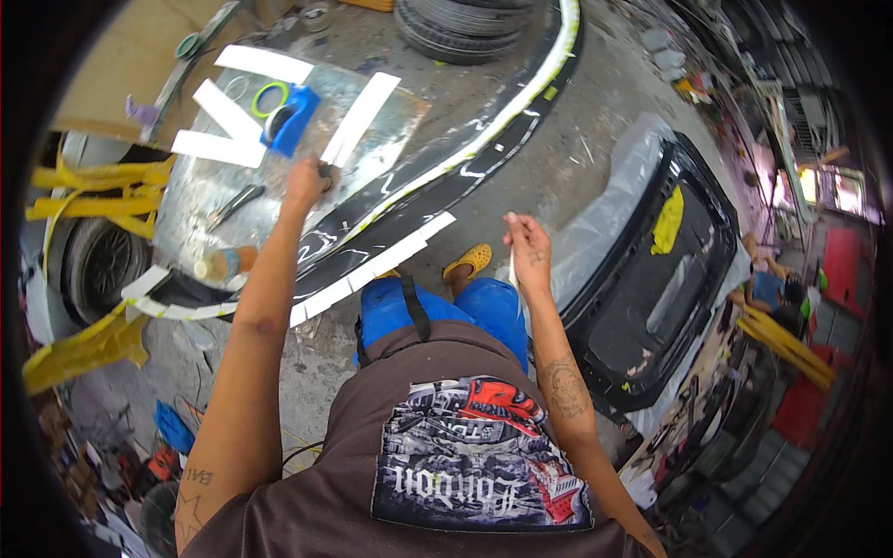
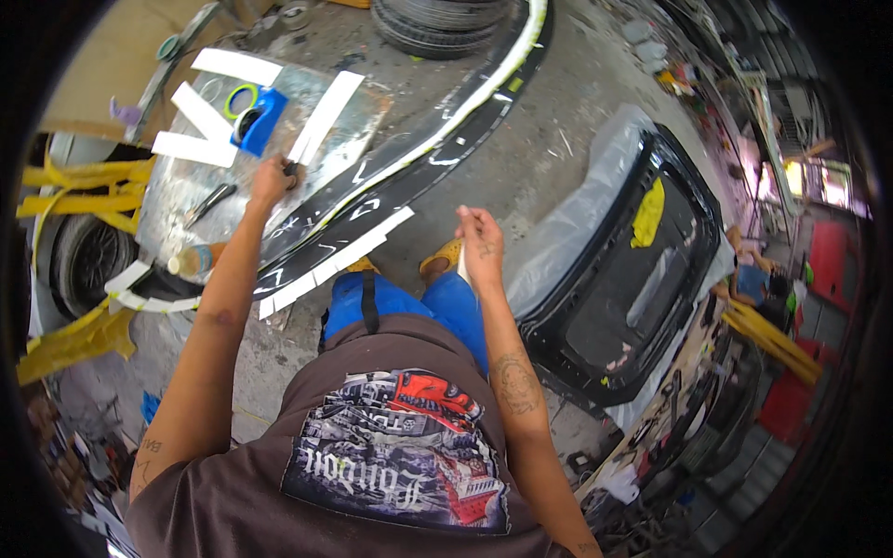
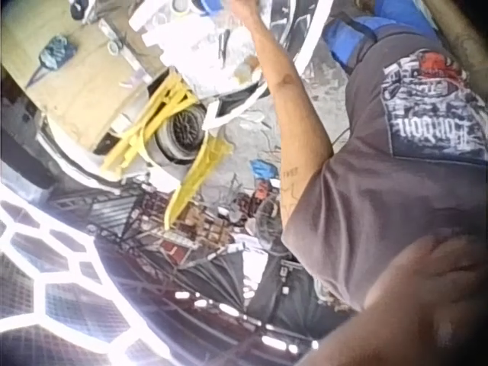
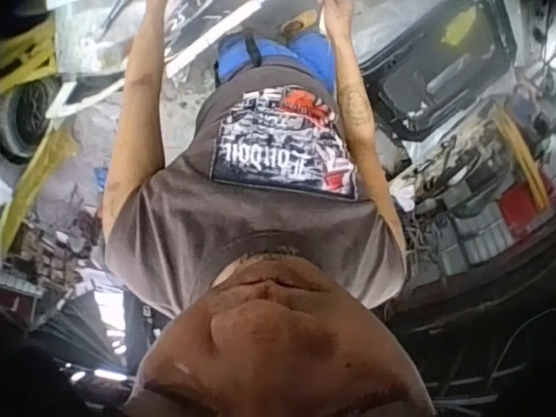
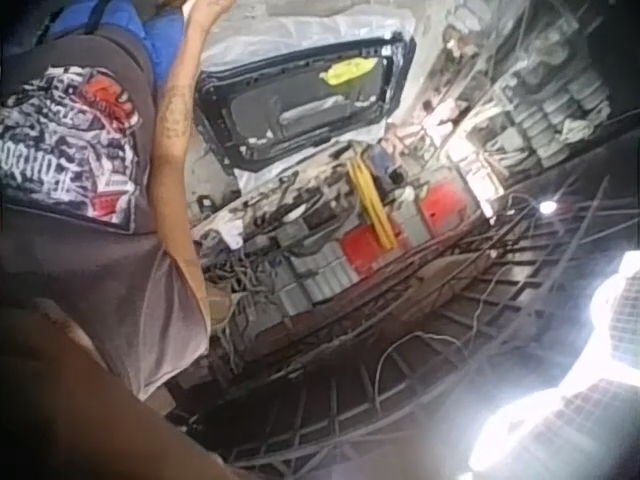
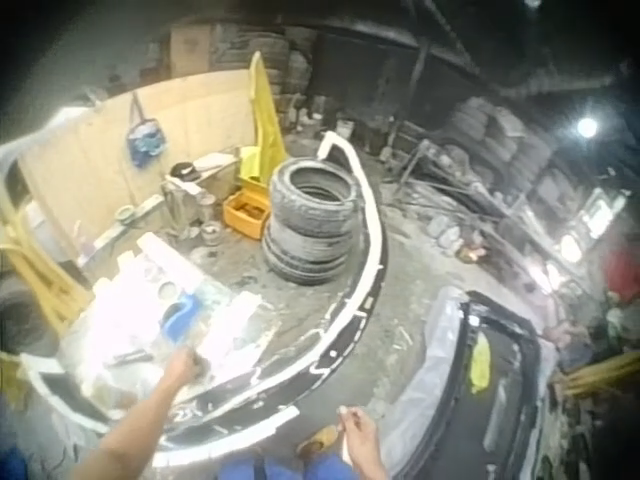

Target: Cutting and applying tape or white paper strips to a carbon fiber car component.

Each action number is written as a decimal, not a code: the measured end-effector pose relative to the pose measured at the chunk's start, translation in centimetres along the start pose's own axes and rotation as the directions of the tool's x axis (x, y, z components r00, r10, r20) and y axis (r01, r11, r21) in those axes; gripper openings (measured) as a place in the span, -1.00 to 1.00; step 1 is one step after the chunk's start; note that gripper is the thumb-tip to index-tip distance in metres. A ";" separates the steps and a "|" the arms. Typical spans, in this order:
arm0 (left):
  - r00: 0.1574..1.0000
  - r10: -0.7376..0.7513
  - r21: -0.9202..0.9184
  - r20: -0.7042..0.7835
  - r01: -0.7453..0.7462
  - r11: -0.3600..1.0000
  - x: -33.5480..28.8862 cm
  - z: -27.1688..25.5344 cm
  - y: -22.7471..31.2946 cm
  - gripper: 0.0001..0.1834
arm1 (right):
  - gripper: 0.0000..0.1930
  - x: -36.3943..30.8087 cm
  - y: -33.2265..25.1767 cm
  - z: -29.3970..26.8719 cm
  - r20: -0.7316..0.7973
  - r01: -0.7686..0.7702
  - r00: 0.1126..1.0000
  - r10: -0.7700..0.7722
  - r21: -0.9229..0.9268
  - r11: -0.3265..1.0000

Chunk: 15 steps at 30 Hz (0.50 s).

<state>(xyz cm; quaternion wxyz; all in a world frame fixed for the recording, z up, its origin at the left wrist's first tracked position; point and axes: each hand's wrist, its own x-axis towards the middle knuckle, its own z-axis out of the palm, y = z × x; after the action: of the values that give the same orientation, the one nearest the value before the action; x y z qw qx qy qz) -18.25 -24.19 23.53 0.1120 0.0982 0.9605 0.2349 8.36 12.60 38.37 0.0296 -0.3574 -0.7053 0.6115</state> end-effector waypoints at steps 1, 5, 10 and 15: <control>0.996 -0.091 -0.067 0.017 0.092 0.993 0.3 0.1 -1.3 -0.63 | -0.70 0.3 -0.1 0.0 0.020 0.058 0.998 -0.059 0.007 0.998; 0.993 -0.113 -0.226 0.021 0.114 0.967 1.1 0.4 1.9 -0.71 | -0.72 2.3 -0.8 -1.1 0.046 0.189 0.982 -0.186 -0.092 0.978; 0.883 0.129 -0.689 0.452 0.254 0.679 -7.6 -0.7 22.1 -0.56 | -0.75 6.4 -2.3 -2.5 0.139 0.284 0.956 -0.259 -0.218 0.934; 0.765 0.250 -0.776 0.593 0.461 0.432 -14.6 4.1 34.1 -0.74 | -0.79 11.5 -1.8 -2.4 0.414 0.358 0.871 -0.263 -0.170 0.918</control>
<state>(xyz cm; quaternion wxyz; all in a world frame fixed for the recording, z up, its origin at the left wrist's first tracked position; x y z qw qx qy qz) 1.45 3.76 38.59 0.4775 0.0309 0.5907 0.6497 0.09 20.84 36.05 -0.0539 -0.1129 -0.8148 0.5660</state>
